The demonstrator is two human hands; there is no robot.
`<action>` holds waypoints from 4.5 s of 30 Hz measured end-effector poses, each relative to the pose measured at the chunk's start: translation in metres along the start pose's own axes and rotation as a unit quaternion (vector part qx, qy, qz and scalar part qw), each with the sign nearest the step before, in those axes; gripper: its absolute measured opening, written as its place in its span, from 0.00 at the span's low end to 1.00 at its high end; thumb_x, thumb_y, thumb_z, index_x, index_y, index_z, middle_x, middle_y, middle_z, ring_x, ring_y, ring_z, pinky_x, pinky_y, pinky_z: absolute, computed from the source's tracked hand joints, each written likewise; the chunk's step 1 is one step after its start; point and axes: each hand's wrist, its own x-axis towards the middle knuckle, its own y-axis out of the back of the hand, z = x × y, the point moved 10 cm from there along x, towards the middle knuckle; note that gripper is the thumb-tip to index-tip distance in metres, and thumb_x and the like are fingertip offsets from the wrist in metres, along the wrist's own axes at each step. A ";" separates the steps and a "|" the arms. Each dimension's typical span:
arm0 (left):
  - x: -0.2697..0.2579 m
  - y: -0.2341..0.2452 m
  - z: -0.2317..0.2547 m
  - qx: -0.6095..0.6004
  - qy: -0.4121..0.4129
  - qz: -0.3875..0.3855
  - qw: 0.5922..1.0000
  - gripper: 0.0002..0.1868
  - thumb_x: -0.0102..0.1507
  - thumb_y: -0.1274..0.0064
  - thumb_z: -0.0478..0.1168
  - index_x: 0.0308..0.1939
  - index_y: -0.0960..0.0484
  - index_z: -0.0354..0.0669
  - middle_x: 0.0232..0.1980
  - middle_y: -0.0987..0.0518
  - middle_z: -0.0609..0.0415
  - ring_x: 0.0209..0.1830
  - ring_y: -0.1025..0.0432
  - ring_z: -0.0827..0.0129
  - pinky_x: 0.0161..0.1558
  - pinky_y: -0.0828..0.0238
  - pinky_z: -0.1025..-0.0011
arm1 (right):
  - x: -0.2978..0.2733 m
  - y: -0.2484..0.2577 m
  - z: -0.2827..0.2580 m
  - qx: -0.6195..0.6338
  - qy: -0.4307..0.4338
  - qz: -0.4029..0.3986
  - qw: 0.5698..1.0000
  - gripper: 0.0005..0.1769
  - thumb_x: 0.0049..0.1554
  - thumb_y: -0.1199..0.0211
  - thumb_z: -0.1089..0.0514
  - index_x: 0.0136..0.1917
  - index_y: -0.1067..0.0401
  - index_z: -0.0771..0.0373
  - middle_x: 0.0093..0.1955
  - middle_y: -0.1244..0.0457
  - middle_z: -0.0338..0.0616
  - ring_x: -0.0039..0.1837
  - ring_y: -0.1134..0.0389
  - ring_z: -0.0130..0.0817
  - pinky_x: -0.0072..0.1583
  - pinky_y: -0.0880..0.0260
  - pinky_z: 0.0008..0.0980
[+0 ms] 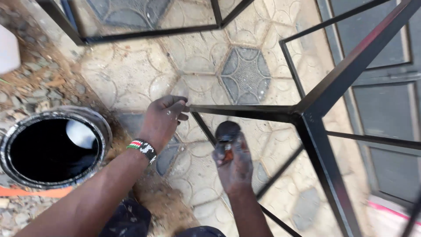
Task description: Painting a black metal frame using a sponge dipped in black paint.
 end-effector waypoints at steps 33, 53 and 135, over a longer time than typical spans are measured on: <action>-0.091 -0.040 0.008 -0.340 0.120 0.115 0.926 0.35 0.79 0.51 0.56 0.81 0.18 0.34 0.76 0.14 0.28 0.83 0.23 0.34 0.83 0.29 0.42 | 0.130 -0.219 -0.045 -0.758 -0.049 -0.647 0.066 0.04 0.67 0.28 0.48 0.53 0.16 0.45 0.55 0.28 0.40 0.61 0.22 0.51 0.64 0.19 0.48; -0.126 0.030 -0.074 -0.509 0.318 0.203 0.774 0.30 0.73 0.50 0.52 0.72 0.08 0.43 0.69 0.04 0.50 0.68 0.08 0.61 0.66 0.13 0.62 | 0.210 -0.191 0.146 -0.870 -0.340 -0.350 0.073 0.08 0.68 0.32 0.58 0.59 0.17 0.56 0.55 0.28 0.46 0.51 0.30 0.40 0.57 0.30 0.42; -0.273 0.224 -0.167 -0.615 0.167 0.376 0.673 0.36 0.81 0.52 0.52 0.91 0.28 0.40 0.87 0.24 0.30 0.91 0.30 0.40 0.87 0.37 0.41 | -0.016 -0.298 0.349 -0.712 -0.359 -0.275 0.537 0.09 0.60 0.28 0.53 0.46 0.28 0.53 0.35 0.39 0.44 0.32 0.36 0.28 0.28 0.41 0.17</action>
